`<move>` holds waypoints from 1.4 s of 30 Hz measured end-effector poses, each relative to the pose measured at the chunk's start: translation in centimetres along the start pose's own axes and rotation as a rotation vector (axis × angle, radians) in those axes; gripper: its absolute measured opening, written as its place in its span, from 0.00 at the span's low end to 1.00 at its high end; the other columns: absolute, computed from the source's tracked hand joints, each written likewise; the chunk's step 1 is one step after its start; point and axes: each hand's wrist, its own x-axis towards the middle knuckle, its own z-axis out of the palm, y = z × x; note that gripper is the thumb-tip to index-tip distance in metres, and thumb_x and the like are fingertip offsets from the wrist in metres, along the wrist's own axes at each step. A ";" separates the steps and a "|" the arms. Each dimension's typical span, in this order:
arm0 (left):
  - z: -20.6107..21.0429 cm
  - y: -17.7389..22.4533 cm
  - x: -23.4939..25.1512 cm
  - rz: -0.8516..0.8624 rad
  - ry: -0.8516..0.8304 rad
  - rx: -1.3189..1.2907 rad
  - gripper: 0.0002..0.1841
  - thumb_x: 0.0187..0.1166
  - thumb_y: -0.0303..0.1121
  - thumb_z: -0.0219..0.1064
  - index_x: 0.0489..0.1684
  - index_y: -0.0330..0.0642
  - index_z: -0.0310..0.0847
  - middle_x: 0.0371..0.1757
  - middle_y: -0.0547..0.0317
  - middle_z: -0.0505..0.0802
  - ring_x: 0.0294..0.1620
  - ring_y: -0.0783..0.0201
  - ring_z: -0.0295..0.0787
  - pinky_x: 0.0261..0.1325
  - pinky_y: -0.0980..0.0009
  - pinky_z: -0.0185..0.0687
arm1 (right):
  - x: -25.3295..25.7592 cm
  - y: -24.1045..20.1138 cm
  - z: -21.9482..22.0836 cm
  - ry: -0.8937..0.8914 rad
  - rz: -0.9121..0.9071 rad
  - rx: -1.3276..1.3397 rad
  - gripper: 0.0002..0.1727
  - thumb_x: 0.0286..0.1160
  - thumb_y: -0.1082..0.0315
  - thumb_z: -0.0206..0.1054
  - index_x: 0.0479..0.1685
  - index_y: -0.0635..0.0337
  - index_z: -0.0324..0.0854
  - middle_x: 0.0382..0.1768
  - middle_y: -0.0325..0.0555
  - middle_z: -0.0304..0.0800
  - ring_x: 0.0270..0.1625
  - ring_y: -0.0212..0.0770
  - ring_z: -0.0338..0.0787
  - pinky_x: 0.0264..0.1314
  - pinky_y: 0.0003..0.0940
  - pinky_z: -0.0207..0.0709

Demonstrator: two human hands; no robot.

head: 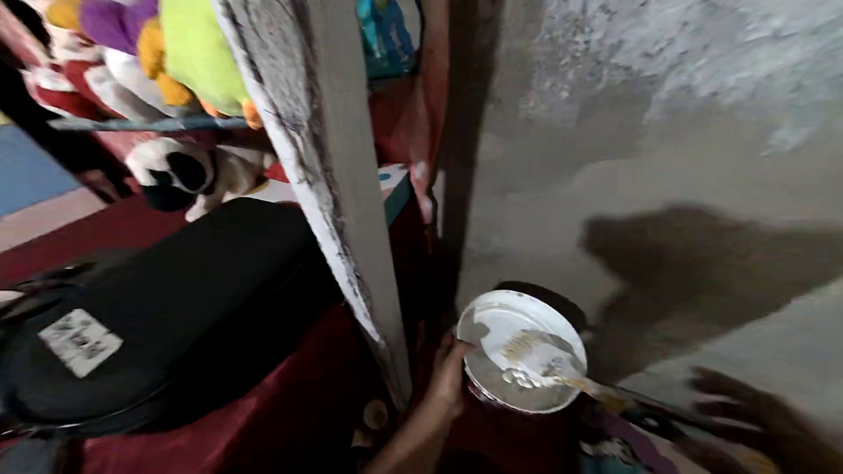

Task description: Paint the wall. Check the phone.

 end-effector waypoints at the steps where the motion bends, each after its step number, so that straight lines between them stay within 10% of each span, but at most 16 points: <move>1: 0.0 0.1 0.0 -0.003 0.006 -0.006 0.29 0.81 0.34 0.57 0.85 0.43 0.63 0.62 0.45 0.89 0.55 0.56 0.90 0.54 0.57 0.89 | 0.6 1.7 0.4 -0.082 0.119 -0.031 0.46 0.66 0.61 0.79 0.83 0.75 0.62 0.69 0.70 0.80 0.61 0.53 0.88 0.61 0.47 0.84; 5: 0.1 0.1 0.1 -0.020 0.030 -0.057 0.27 0.83 0.33 0.55 0.84 0.42 0.63 0.61 0.45 0.89 0.55 0.55 0.90 0.55 0.57 0.89 | 1.6 4.2 3.6 -0.138 0.250 0.114 0.58 0.44 0.61 0.87 0.88 0.56 0.62 0.64 0.51 0.87 0.48 0.38 0.93 0.49 0.37 0.90; 11: 0.3 -0.3 -0.1 -0.079 0.024 -0.036 0.22 0.86 0.35 0.53 0.76 0.40 0.70 0.55 0.45 0.91 0.52 0.55 0.92 0.52 0.57 0.90 | 3.0 2.7 7.2 0.227 -0.058 0.124 0.15 0.71 0.57 0.75 0.50 0.57 0.91 0.40 0.29 0.94 0.33 0.16 0.87 0.36 0.15 0.84; 18: 0.2 -0.5 -0.4 -0.148 -0.014 -0.022 0.19 0.90 0.40 0.50 0.61 0.36 0.80 0.48 0.45 0.93 0.49 0.54 0.93 0.51 0.56 0.91 | 2.8 0.2 8.1 0.446 -0.106 -0.113 0.16 0.76 0.55 0.71 0.44 0.59 0.93 0.35 0.34 0.95 0.33 0.14 0.87 0.36 0.12 0.82; 23: 0.1 -0.8 -0.9 -0.033 -0.125 0.172 0.21 0.83 0.35 0.55 0.72 0.37 0.76 0.54 0.49 0.92 0.51 0.60 0.92 0.53 0.62 0.90 | 3.3 -0.2 10.4 0.387 -0.105 -0.364 0.19 0.73 0.52 0.68 0.43 0.57 0.96 0.34 0.46 0.95 0.33 0.37 0.91 0.38 0.35 0.86; 32: 0.1 -0.3 -0.9 -0.017 -0.116 0.122 0.21 0.85 0.37 0.54 0.71 0.36 0.76 0.53 0.47 0.93 0.52 0.58 0.93 0.55 0.59 0.90 | 1.6 -1.3 11.1 0.095 -0.341 -0.245 0.16 0.75 0.50 0.66 0.43 0.48 0.95 0.30 0.35 0.91 0.36 0.27 0.87 0.41 0.23 0.82; 37: -0.2 0.7 -0.7 0.012 -0.112 0.176 0.22 0.83 0.36 0.57 0.75 0.37 0.74 0.55 0.49 0.92 0.52 0.60 0.92 0.54 0.61 0.91 | 1.5 -1.5 9.0 0.384 -0.042 0.292 0.08 0.77 0.64 0.68 0.37 0.54 0.93 0.27 0.26 0.93 0.23 0.18 0.85 0.25 0.15 0.82; 42: -0.5 1.6 -0.6 0.023 -0.062 0.128 0.23 0.84 0.36 0.57 0.76 0.36 0.72 0.58 0.46 0.91 0.54 0.57 0.92 0.55 0.60 0.90 | 3.3 -1.9 8.4 0.630 0.419 0.673 0.22 0.93 0.65 0.46 0.41 0.63 0.86 0.12 0.33 0.84 0.08 0.23 0.76 0.09 0.18 0.72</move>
